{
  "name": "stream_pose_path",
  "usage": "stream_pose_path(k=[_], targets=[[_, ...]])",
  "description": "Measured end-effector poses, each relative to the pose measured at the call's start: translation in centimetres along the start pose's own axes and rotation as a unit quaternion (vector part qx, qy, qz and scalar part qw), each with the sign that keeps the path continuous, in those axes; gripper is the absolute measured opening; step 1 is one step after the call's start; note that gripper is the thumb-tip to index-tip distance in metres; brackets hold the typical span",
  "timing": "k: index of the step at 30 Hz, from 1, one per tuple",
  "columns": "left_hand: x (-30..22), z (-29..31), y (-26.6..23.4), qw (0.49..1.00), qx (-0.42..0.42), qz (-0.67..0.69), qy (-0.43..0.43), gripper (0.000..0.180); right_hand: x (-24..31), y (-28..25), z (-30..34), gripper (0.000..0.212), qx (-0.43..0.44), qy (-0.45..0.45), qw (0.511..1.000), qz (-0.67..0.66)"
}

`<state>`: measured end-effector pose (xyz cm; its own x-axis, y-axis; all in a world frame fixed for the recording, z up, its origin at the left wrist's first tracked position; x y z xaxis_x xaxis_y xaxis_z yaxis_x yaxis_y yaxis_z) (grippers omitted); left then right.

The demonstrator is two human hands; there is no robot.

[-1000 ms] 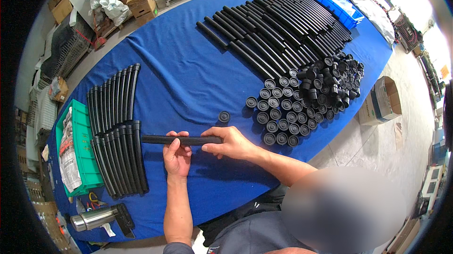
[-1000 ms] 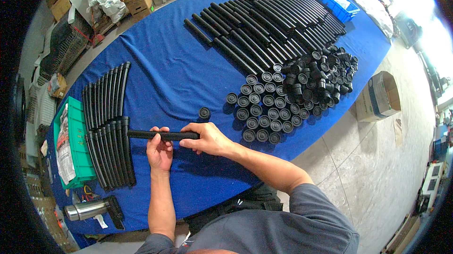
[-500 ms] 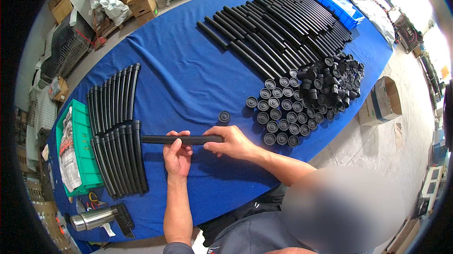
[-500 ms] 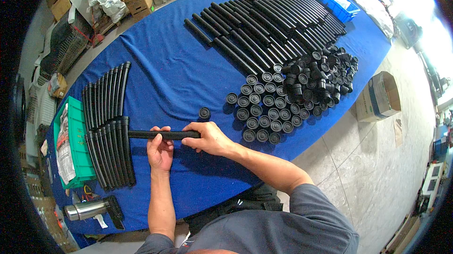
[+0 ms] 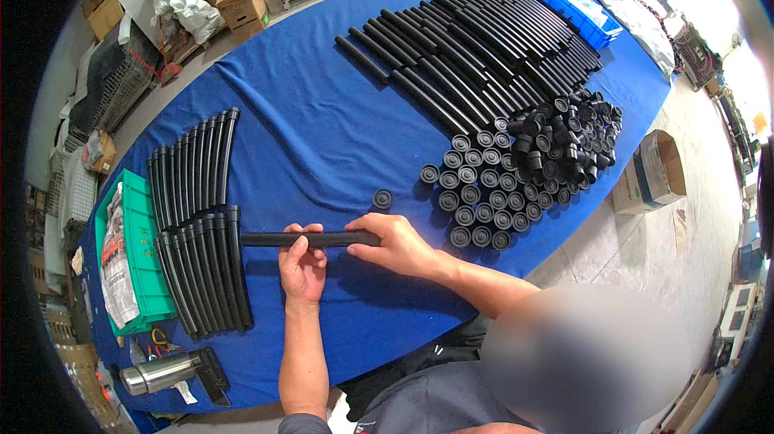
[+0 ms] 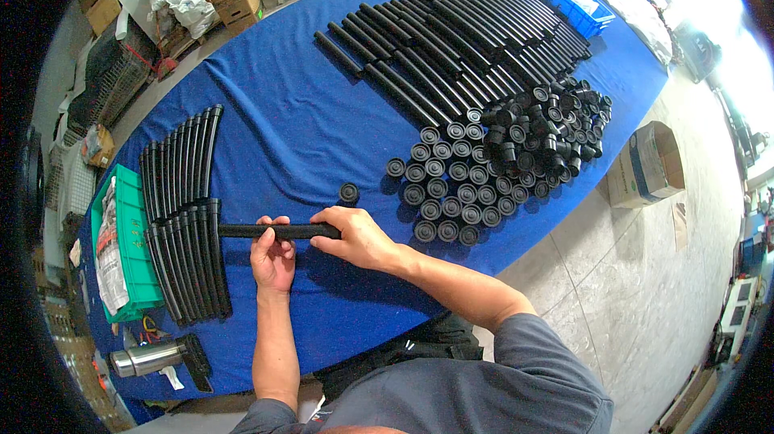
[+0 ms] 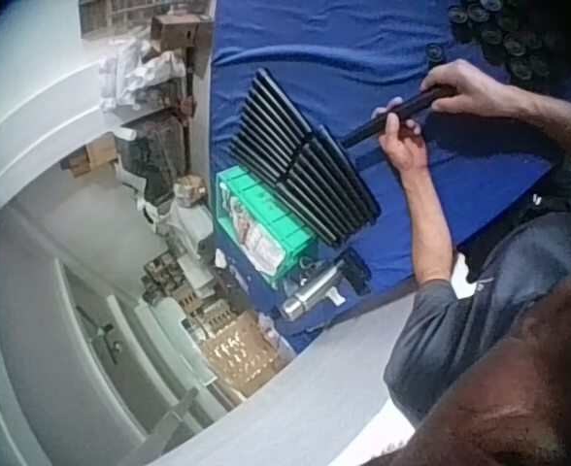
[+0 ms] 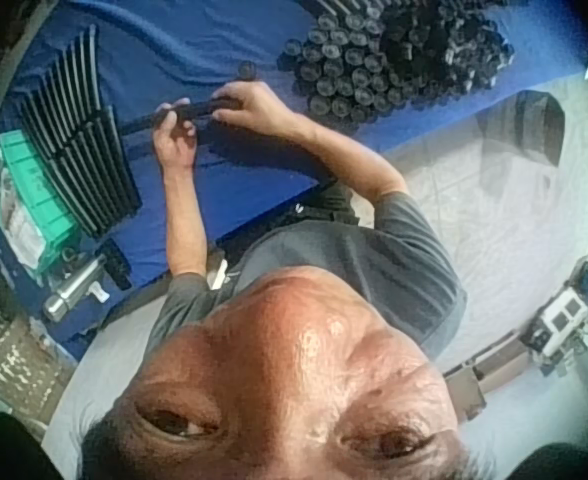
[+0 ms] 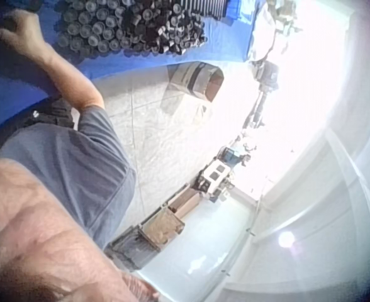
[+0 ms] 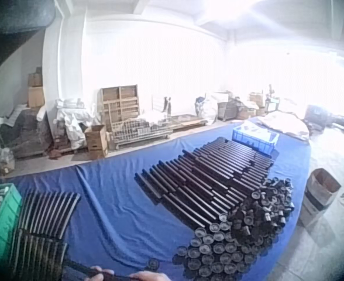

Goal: The person attaches a rubber cap onto the end of a rod by hand and places the rod onto the table.

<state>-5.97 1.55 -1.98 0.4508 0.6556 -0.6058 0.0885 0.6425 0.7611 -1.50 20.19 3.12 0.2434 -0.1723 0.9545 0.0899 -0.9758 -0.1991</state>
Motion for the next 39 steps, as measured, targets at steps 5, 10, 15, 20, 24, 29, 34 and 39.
stream_pose_path(k=[5, 10, 15, 20, 24, 29, 34, 39], targets=[[-0.1, 0.3, 0.0, 1.000, -0.009, -0.004, 0.002, 0.022, 0.7, 0.1, 0.0, 0.034, 0.032, 0.064, 0.997, -0.015], [0.0, 0.0, 0.5, 0.999, -0.031, -0.019, 0.004, 0.020, 1.2, -0.3, 0.1, 0.037, -0.015, -0.099, 0.991, 0.086], [-0.3, 0.2, 0.3, 0.999, -0.023, -0.028, 0.011, 0.019, 1.5, -0.1, -0.1, 0.038, 0.002, -0.096, 0.991, 0.090], [-0.1, 0.1, 0.4, 0.999, -0.029, -0.027, 0.006, 0.019, 1.2, -0.1, 0.2, 0.040, 0.003, -0.091, 0.991, 0.097], [-0.1, 0.1, 0.1, 0.999, -0.017, -0.029, 0.007, 0.019, 1.0, 0.2, 0.1, 0.040, 0.033, -0.068, 0.992, 0.100], [0.0, 0.1, 0.5, 0.999, -0.022, -0.032, 0.009, 0.019, 1.6, -0.4, 0.3, 0.036, -0.032, -0.125, 0.984, 0.125], [-0.3, 0.2, 0.1, 0.999, -0.013, -0.027, 0.018, 0.020, 1.2, -0.2, -0.4, 0.040, 0.044, 0.043, 0.998, 0.021], [-0.1, 0.0, 0.3, 1.000, -0.016, -0.019, 0.009, 0.019, 1.3, -0.2, 0.1, 0.041, -0.013, -0.123, 0.988, 0.091]])
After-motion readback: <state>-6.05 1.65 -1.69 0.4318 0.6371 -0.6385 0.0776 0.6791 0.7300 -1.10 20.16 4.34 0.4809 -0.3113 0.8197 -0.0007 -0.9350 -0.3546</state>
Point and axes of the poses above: each hand's wrist, its own z-axis away from the middle knuckle, its own y-axis out of the palm, x = y × z, the point moved 6 cm from there along -z, towards the middle knuckle, and after that the axes turned 6 degrees about -y, right-handed, at the moved point
